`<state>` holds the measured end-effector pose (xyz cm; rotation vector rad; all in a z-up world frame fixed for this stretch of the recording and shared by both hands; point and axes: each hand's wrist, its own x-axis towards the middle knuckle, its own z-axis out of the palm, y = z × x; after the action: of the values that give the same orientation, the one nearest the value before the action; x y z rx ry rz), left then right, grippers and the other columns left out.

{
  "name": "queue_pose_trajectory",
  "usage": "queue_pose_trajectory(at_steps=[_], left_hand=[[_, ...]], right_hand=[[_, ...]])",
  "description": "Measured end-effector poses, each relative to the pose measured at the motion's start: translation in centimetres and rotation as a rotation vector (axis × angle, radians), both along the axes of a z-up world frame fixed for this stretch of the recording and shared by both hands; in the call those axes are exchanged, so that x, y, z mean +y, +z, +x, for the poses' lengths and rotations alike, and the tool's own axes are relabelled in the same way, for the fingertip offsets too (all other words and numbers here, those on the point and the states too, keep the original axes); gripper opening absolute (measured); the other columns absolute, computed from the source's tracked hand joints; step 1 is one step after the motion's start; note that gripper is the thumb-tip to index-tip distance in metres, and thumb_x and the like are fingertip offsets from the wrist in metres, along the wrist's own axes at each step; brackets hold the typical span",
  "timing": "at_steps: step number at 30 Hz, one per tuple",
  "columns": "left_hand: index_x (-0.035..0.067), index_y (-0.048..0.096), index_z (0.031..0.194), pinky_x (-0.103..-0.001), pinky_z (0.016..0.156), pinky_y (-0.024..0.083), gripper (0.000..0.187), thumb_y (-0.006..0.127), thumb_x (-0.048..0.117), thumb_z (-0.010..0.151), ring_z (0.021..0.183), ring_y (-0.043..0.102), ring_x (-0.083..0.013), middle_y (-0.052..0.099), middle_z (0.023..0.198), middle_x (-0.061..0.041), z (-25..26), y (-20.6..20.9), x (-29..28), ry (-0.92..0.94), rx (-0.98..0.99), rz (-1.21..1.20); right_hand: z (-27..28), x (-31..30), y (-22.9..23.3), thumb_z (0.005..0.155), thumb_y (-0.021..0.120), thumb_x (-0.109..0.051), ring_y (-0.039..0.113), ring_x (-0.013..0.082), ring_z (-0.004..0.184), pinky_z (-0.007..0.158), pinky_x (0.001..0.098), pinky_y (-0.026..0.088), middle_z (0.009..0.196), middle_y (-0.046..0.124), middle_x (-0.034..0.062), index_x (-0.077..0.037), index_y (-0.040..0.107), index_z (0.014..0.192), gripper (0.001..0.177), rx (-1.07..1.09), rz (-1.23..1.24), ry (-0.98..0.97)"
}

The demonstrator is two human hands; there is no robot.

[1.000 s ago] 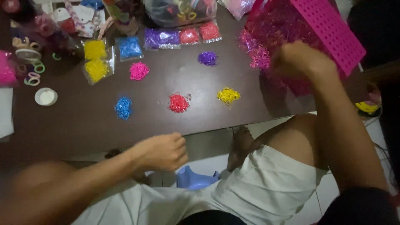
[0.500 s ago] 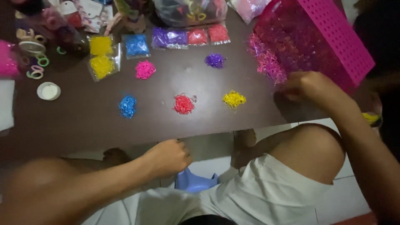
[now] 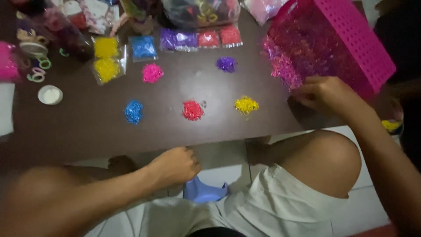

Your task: Sorting small colored rubber bands from a large container into separate piles on a table based on color.

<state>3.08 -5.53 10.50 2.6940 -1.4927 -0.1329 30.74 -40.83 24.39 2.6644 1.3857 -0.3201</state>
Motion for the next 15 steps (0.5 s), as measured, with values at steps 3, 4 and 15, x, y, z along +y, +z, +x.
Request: queue_pose_trajectory(at_steps=[3, 4, 15], left_hand=[[0.013, 0.072, 0.078, -0.042, 0.061, 0.056, 0.011, 0.076, 0.009, 0.088, 0.068, 0.068, -0.0258, 0.074, 0.077, -0.005, -0.1, -0.2, 0.1, -0.001, 0.001, -0.014], [0.013, 0.072, 0.078, -0.042, 0.061, 0.056, 0.011, 0.076, 0.009, 0.088, 0.068, 0.068, -0.0258, 0.074, 0.077, -0.005, 0.1, 0.3, 0.0, 0.006, -0.004, -0.012], [0.012, 0.069, 0.073, -0.043, 0.053, 0.055, 0.014, 0.073, 0.004, 0.084, 0.064, 0.065, -0.0269, 0.072, 0.073, -0.007, 0.0, 0.0, -0.1, 0.05, 0.003, -0.096]], right_hand=[[0.2, 0.0, -0.8, 0.089, 0.074, -0.012, 0.071, 0.0232, 0.073, 0.061, 0.038, 0.059, 0.092, 0.072, 0.0057, -0.012, 0.077, 0.101, 0.012, 0.012, 0.013, 0.06], [0.6, -0.3, -1.3, 0.089, 0.074, -0.012, 0.071, 0.0232, 0.073, 0.061, 0.038, 0.059, 0.092, 0.072, 0.0057, -0.012, 0.077, 0.101, 0.012, 0.007, 0.015, 0.067], [2.1, 2.8, 0.4, 0.096, 0.067, -0.015, 0.068, 0.0223, 0.072, 0.069, 0.0392, 0.054, 0.086, 0.071, 0.0053, -0.011, 0.075, 0.097, 0.009, 0.102, 0.115, 0.052]])
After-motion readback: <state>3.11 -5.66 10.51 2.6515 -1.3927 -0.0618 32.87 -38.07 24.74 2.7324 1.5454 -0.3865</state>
